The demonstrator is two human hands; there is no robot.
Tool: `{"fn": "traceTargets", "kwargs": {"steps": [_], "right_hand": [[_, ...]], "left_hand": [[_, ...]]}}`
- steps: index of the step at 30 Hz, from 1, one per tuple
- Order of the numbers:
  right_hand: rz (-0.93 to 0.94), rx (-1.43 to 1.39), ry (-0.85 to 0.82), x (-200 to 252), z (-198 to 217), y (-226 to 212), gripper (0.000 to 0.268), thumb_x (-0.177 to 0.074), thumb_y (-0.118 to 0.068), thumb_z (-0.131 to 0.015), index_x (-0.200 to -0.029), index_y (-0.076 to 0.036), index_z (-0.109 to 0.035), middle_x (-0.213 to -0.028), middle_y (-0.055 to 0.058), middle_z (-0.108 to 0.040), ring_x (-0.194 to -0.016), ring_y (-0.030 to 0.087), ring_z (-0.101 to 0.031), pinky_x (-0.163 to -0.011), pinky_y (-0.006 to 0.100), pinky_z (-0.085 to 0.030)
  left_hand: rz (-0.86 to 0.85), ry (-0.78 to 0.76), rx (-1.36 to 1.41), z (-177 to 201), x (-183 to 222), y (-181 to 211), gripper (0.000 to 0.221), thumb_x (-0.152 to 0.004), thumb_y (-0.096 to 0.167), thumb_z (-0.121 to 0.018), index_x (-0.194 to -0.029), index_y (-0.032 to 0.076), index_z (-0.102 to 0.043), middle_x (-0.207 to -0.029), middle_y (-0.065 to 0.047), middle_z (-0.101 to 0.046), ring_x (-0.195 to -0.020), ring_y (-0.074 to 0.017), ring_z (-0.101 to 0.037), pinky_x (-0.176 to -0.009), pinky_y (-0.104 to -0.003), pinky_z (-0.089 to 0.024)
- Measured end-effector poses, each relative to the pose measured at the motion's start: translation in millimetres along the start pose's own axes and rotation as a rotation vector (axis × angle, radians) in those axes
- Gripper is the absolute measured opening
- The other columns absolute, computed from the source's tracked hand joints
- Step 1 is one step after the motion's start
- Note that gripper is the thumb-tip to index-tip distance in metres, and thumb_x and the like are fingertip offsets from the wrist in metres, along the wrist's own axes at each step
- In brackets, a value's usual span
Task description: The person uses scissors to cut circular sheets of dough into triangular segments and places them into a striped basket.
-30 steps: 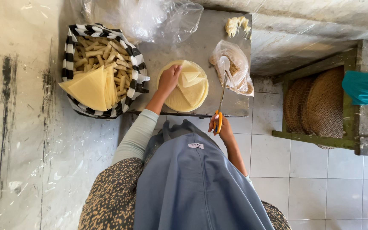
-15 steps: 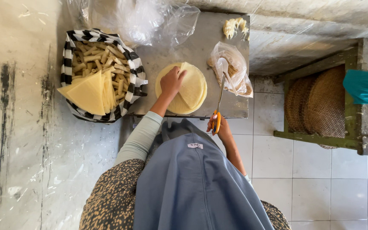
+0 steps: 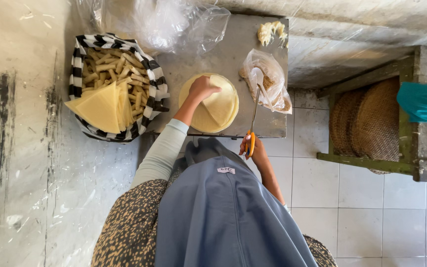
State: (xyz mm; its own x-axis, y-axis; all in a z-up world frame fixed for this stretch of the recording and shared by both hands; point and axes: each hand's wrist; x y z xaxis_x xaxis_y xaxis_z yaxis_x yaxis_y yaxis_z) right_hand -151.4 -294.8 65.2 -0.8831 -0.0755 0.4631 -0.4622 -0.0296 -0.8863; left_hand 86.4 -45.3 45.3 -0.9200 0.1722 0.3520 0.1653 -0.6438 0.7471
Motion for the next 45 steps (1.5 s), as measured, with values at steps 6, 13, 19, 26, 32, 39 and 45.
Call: {"fn": "traceTargets", "kwargs": {"steps": [6, 13, 19, 26, 32, 39, 45], "right_hand": [[-0.074, 0.032, -0.228, -0.1, -11.6, -4.6, 0.063, -0.098, -0.068, -0.035, -0.103, -0.008, -0.055, -0.080, 0.004, -0.064, -0.070, 0.014, -0.065, -0.047, 0.026, -0.043], [-0.183, 0.188, -0.468, -3.6, -22.6, -16.6, 0.084, -0.093, -0.081, -0.022, -0.106, -0.007, -0.057, -0.084, 0.006, -0.062, -0.065, 0.013, -0.051, -0.052, 0.026, -0.044], [-0.375, 0.286, -0.500, 10.8, -23.8, -25.6, 0.081, -0.089, -0.082, -0.027, -0.106, -0.008, -0.056, -0.082, 0.004, -0.059, -0.067, 0.012, -0.050, -0.048, 0.027, -0.041], [-0.479, 0.421, -0.563, 24.6, -19.9, -40.6, 0.072, -0.091, -0.080, -0.028, -0.100, -0.013, -0.053, -0.077, 0.000, -0.057, -0.068, 0.009, -0.050, -0.046, 0.024, -0.036], [-0.410, 0.352, -0.548, 14.3, -37.6, -40.4, 0.070, -0.093, -0.078, -0.030, -0.097, -0.012, -0.054, -0.074, 0.000, -0.059, -0.068, 0.009, -0.058, -0.045, 0.023, -0.036], [-0.379, 0.326, -0.510, 0.3, -56.2, -33.4, 0.065, -0.096, -0.073, -0.033, -0.099, -0.012, -0.053, -0.073, 0.001, -0.060, -0.066, 0.010, -0.063, -0.042, 0.023, -0.038], [-0.392, 0.259, -0.478, -3.4, -61.7, -13.1, 0.060, -0.097, -0.070, -0.036, -0.100, -0.013, -0.052, -0.074, 0.002, -0.060, -0.065, 0.011, -0.063, -0.041, 0.025, -0.039]], "left_hand": [[0.186, 0.319, 0.710, -14.0, 28.0, -58.1, 0.034, -0.081, 0.016, -0.078, -0.109, -0.002, -0.071, -0.100, -0.014, -0.077, -0.083, -0.0224, -0.076, -0.069, -0.037, -0.060], [0.221, 0.543, 1.775, -97.9, 79.3, -109.8, 0.037, -0.093, 0.005, -0.071, -0.128, -0.002, -0.060, -0.122, -0.013, -0.071, -0.106, -0.0237, -0.072, -0.082, -0.032, -0.062], [0.355, 0.438, 1.747, -111.9, 110.1, -88.4, 0.036, -0.087, 0.001, -0.075, -0.121, 0.002, -0.062, -0.110, -0.011, -0.070, -0.093, -0.0245, -0.072, -0.073, -0.035, -0.062], [0.376, 0.542, 1.650, -107.9, 120.5, -63.0, 0.038, -0.079, -0.007, -0.079, -0.113, 0.002, -0.064, -0.105, -0.009, -0.071, -0.086, -0.0202, -0.073, -0.066, -0.032, -0.061], [0.366, 0.534, 1.553, -109.1, 125.4, -65.1, 0.039, -0.078, -0.008, -0.079, -0.112, 0.001, -0.063, -0.103, -0.009, -0.071, -0.086, -0.0199, -0.072, -0.071, -0.031, -0.062], [0.348, 0.541, 1.483, -104.5, 130.6, -59.5, 0.036, -0.079, -0.008, -0.078, -0.112, -0.003, -0.064, -0.102, -0.011, -0.072, -0.087, -0.0210, -0.073, -0.076, -0.033, -0.064], [0.208, 0.546, 1.478, -116.4, 129.5, -67.0, 0.034, -0.077, -0.010, -0.078, -0.108, -0.008, -0.066, -0.100, -0.014, -0.073, -0.085, -0.0225, -0.075, -0.078, -0.033, -0.065]]}}
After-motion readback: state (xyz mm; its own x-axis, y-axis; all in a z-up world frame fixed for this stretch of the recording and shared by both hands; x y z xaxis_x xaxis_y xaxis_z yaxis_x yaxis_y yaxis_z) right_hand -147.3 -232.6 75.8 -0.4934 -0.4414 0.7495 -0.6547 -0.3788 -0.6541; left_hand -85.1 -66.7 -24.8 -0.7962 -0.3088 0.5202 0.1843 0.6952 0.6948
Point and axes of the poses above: each hand's wrist, its own x-axis away from the middle knuckle, its own z-axis out of the back of the hand, y = z × x
